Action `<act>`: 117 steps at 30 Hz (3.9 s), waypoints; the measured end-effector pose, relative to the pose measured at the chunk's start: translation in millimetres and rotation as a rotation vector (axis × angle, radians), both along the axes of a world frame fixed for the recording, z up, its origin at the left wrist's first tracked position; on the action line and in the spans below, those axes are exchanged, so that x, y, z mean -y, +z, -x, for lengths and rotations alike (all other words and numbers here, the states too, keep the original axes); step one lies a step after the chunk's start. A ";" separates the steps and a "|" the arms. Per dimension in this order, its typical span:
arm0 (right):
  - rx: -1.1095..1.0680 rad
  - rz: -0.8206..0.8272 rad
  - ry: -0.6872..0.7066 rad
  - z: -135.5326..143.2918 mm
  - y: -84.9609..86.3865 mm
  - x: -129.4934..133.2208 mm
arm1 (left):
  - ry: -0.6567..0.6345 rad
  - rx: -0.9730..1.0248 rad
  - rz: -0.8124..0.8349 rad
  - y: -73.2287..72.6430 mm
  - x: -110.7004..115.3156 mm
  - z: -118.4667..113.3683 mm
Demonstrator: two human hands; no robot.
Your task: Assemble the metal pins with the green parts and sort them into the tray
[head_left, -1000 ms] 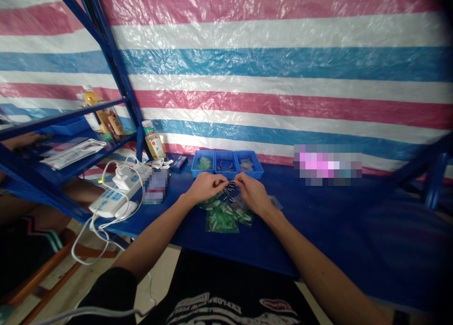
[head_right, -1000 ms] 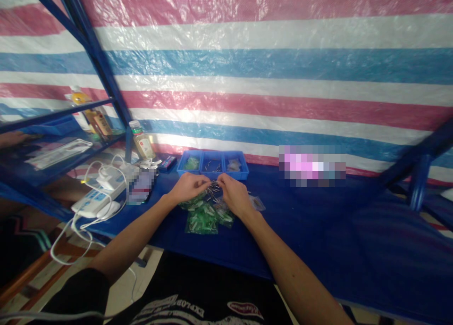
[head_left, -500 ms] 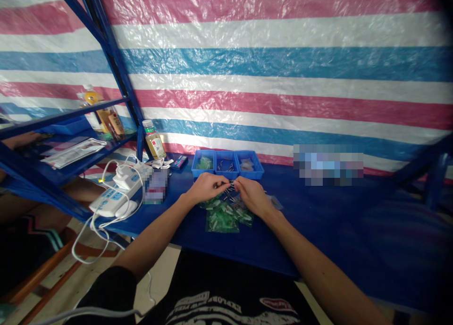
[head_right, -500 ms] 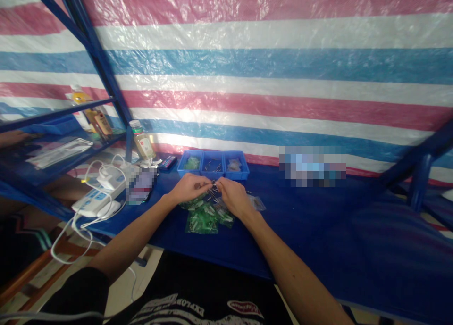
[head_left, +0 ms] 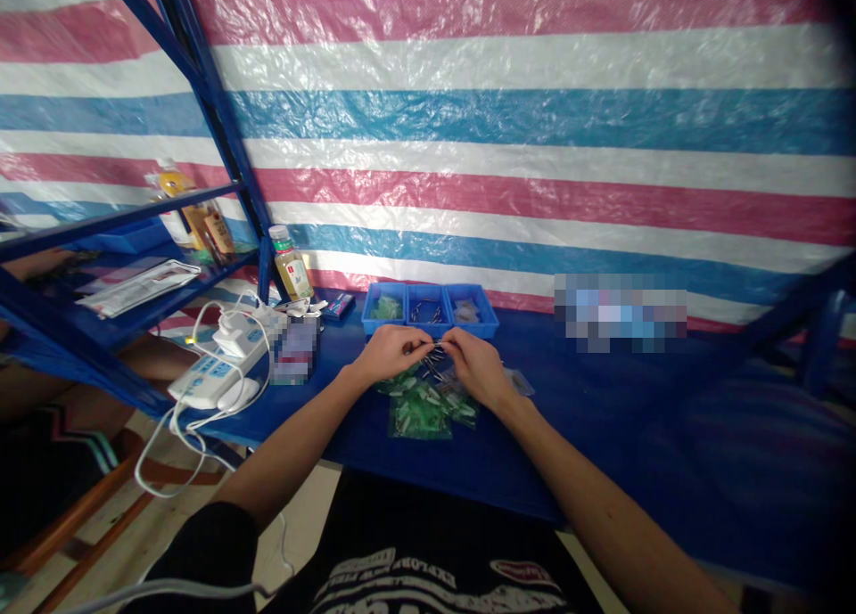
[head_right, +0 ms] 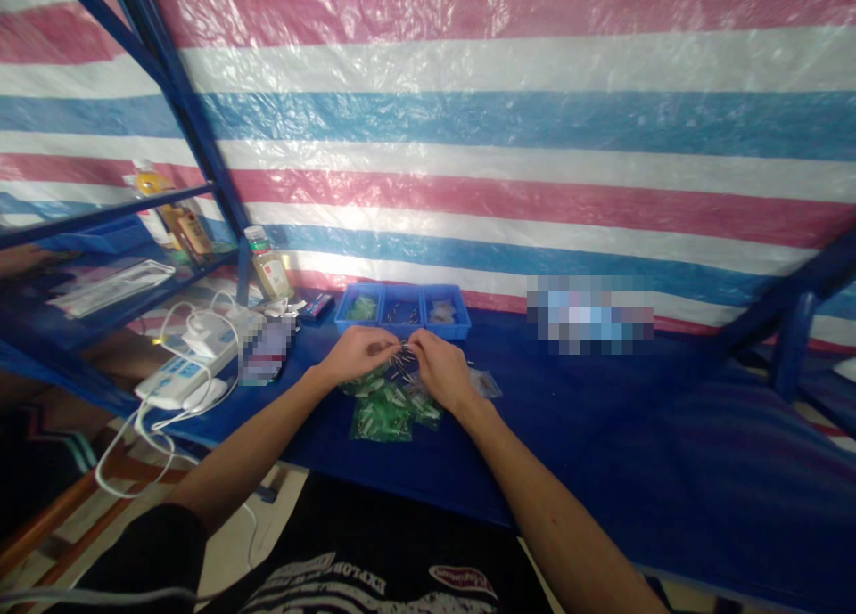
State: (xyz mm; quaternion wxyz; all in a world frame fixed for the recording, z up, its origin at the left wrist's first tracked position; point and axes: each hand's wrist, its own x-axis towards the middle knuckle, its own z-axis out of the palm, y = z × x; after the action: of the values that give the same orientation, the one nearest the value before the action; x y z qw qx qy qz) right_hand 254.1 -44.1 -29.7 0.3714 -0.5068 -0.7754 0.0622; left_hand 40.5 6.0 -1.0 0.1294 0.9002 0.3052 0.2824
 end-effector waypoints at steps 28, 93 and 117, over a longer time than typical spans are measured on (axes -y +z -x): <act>-0.022 0.010 -0.158 -8.9 -2.5 -7.7 | 0.448 0.114 -0.077 6.7 -15.4 -8.0; -0.421 0.176 0.110 -0.8 -3.0 -7.9 | 0.048 -0.032 0.015 -3.9 -3.9 2.6; -0.341 0.150 0.139 2.6 -2.1 -4.1 | -0.056 -0.067 0.024 0.1 3.6 0.1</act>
State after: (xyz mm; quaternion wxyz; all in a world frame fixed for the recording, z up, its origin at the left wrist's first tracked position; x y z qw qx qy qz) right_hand 251.5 -40.0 -31.8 0.4532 -0.4605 -0.7277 0.2304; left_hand 40.4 2.4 -0.8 0.1377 0.9158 0.2873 0.2445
